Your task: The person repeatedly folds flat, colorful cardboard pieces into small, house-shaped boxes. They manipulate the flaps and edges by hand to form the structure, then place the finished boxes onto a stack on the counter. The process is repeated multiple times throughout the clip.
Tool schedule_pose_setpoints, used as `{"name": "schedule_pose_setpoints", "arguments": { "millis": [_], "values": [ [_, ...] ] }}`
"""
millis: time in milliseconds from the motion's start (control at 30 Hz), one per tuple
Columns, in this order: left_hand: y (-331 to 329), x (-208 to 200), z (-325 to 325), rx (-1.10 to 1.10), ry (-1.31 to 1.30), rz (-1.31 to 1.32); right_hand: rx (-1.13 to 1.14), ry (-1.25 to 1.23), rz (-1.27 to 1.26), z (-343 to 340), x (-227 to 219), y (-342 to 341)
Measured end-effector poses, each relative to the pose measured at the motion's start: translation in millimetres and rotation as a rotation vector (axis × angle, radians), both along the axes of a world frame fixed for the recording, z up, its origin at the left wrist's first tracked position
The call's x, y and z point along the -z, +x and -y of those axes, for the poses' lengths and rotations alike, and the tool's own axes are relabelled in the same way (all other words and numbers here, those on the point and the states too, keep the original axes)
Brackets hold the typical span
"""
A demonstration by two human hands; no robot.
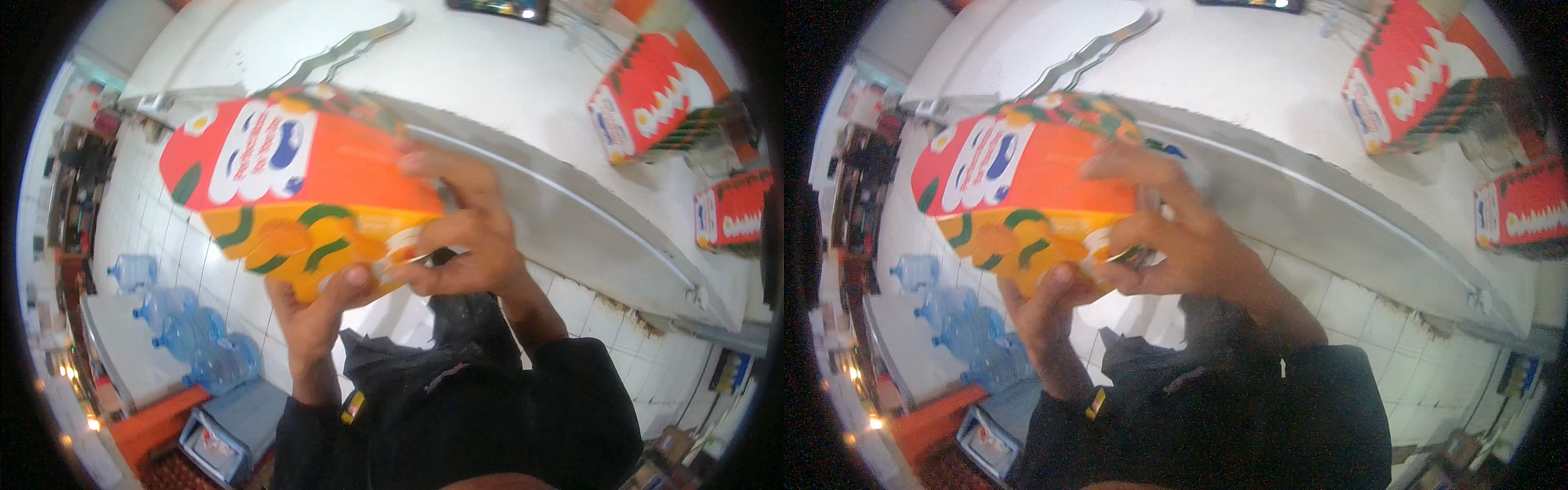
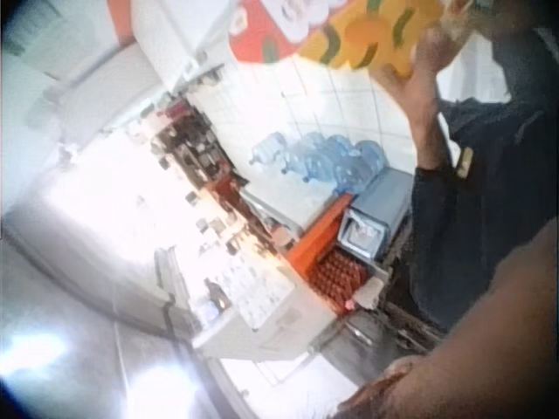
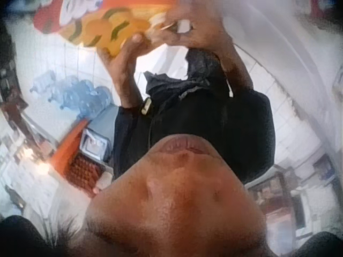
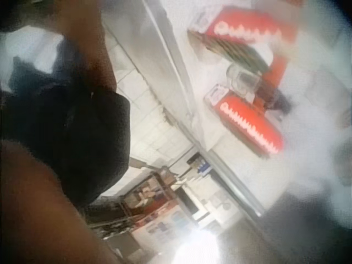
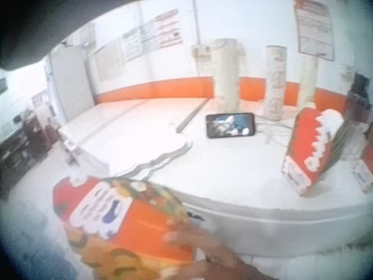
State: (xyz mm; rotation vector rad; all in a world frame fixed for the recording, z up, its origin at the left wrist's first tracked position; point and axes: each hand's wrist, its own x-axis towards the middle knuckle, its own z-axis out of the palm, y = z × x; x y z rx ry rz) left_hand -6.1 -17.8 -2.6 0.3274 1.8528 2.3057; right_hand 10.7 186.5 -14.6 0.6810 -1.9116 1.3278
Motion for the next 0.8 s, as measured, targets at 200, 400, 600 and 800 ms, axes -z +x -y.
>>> {"name": "schedule_pose_setpoints", "arguments": {
  "millis": [200, 400, 600, 800],
  "values": [
    [-6, 1, -16, 0.077, 0.093, 0.053, 0.068, -0.076, -0.151, 10, 8, -13],
    [-9, 5, -19, 0.102, 0.185, 0.098, 0.066, -0.097, -0.128, 10, 9, -14],
    [-9, 8, -20, 0.107, 0.221, 0.136, 0.052, -0.081, -0.127, 8, 11, -13],
    [-10, 8, -22, 0.021, 0.239, 0.14, 0.014, 0.106, -0.053, -13, 6, -19]
  ]
}}
